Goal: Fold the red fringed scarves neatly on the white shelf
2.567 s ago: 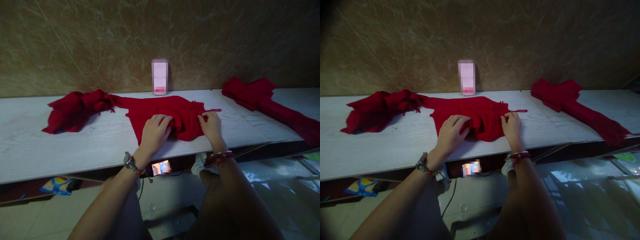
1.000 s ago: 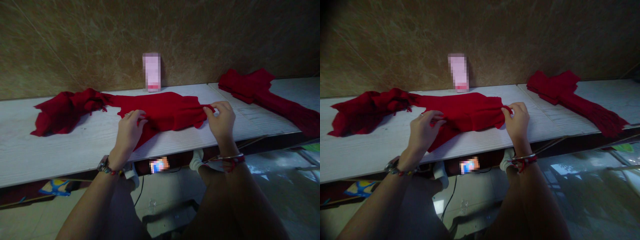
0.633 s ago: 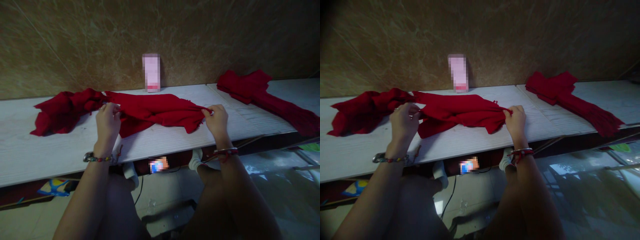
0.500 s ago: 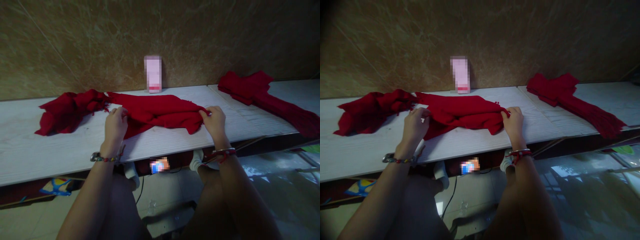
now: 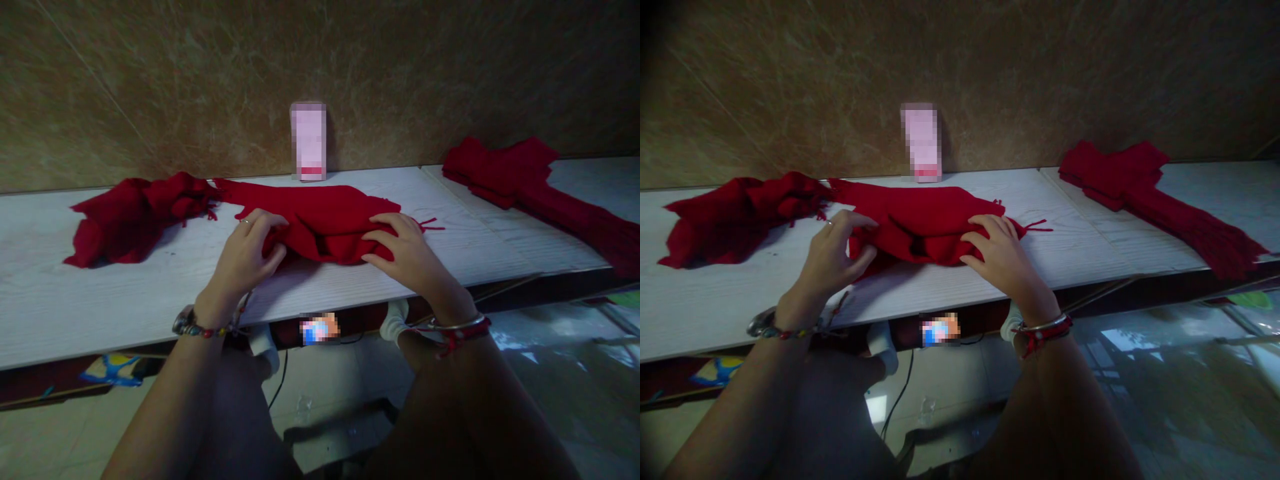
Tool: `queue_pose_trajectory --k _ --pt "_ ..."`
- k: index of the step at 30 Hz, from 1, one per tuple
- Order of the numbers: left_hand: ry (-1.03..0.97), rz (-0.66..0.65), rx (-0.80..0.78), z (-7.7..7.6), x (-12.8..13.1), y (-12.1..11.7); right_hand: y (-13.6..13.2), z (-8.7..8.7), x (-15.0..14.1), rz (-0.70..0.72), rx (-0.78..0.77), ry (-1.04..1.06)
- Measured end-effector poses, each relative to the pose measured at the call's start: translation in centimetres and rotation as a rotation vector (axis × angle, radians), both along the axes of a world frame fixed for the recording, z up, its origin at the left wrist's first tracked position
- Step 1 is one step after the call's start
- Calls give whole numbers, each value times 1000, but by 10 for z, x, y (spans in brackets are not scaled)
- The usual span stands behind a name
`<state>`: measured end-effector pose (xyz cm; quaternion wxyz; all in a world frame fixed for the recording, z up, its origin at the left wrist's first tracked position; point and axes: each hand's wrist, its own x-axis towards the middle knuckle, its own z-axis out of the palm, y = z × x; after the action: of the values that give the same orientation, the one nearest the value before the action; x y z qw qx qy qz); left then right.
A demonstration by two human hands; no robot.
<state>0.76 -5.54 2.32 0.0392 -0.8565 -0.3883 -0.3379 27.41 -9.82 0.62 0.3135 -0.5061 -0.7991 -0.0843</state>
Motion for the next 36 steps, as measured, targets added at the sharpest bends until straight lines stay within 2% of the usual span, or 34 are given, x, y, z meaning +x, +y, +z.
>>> queue_pose_trajectory --k 2,4,9,13,17,19,21,25,28,30,33,36 --pt "25 -67 -25 -1 1 0 2 -3 6 -8 17 6" --pt "53 -74 -56 -4 2 1 4 -4 10 -17 38 28" --pt "34 49 -68 -5 1 5 3 -2 12 -40 56 101" --pt "-158 146 0 1 -3 1 -1 8 11 -113 157 245" --pt "-458 177 6 8 -8 -3 -1 18 17 -290 328 421" --pt "-580 216 15 10 -10 0 3 18 21 -373 380 497" --pt "-617 259 -14 7 -12 7 10 13 23 -423 352 531" --pt "-427 332 -134 -10 -10 25 28 -9 20 -412 114 430" --pt "-266 326 -32 -19 -4 28 37 -24 17 -398 -4 350" --pt "-203 299 76 -17 0 24 39 -28 17 -383 -10 335" --pt "-69 161 106 -9 6 11 36 -27 19 -365 19 342" --pt "107 -42 2 -3 9 2 29 -19 22 -308 36 342"
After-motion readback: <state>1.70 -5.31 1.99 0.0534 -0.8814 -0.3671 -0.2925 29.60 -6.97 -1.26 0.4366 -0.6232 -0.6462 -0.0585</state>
